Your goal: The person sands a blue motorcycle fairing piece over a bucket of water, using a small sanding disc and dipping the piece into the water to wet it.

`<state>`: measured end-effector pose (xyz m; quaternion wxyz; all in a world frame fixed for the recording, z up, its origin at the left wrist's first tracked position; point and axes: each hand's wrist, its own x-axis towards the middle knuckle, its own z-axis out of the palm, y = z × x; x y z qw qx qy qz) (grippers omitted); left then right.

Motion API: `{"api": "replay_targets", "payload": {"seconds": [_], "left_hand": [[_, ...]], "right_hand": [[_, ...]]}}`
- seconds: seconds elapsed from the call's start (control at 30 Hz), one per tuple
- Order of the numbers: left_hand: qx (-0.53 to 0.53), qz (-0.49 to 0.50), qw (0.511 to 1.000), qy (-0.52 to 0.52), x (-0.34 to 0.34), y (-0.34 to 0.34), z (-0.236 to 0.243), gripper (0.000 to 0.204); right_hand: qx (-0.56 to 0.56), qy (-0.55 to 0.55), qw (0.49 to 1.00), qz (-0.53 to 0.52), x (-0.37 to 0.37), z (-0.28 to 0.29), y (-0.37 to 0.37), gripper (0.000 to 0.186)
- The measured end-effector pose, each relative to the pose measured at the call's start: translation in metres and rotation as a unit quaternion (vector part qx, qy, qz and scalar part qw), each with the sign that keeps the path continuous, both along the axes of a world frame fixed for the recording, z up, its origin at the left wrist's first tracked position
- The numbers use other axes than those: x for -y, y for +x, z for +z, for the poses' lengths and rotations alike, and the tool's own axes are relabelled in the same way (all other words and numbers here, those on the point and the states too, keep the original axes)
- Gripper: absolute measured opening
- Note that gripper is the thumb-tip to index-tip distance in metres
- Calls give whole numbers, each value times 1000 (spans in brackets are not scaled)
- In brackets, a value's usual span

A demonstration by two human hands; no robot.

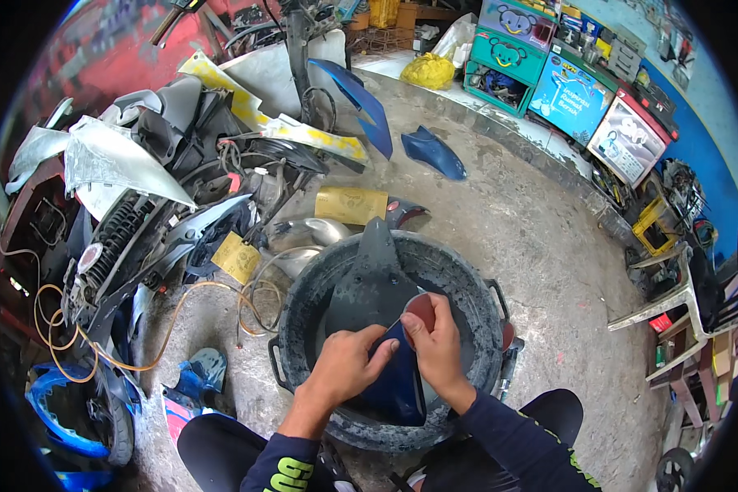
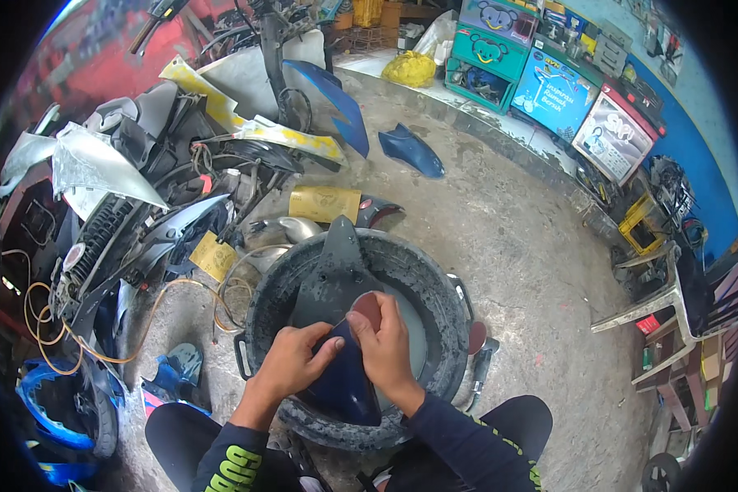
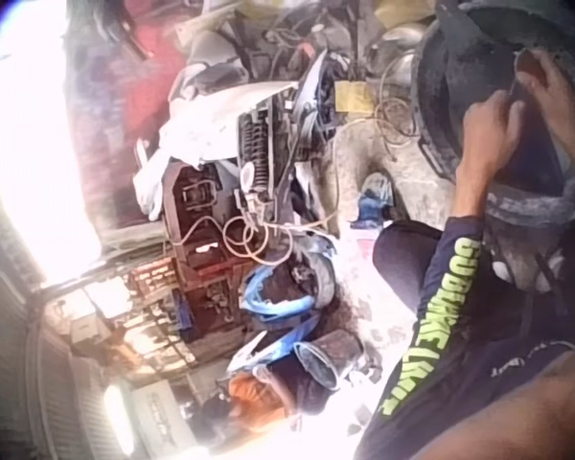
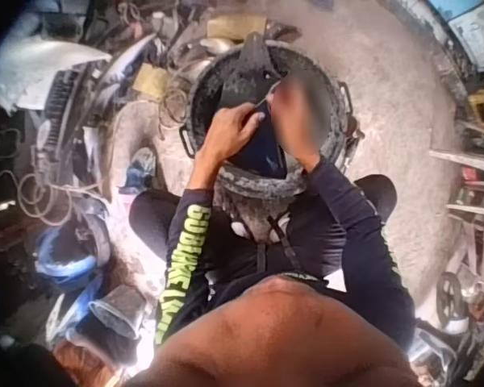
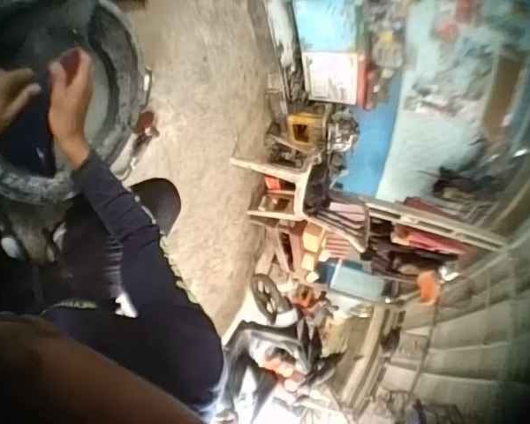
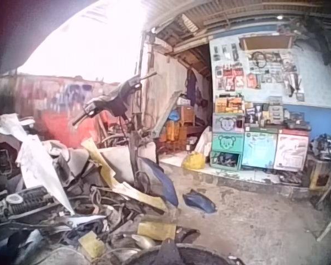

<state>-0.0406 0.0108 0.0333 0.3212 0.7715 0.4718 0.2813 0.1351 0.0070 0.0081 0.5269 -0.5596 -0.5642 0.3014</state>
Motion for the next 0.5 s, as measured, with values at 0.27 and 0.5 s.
{"api": "replay_targets", "payload": {"seconds": [0.27, 0.5], "left_hand": [[65, 11, 996, -62, -1, 3, 3, 29], [41, 14, 997, -58, -4, 4, -2, 29]], "right_hand": [[-211, -31, 977, 20, -37, 0, 31, 23], [-140, -45, 989, 0, -22, 8, 24, 28]]}}
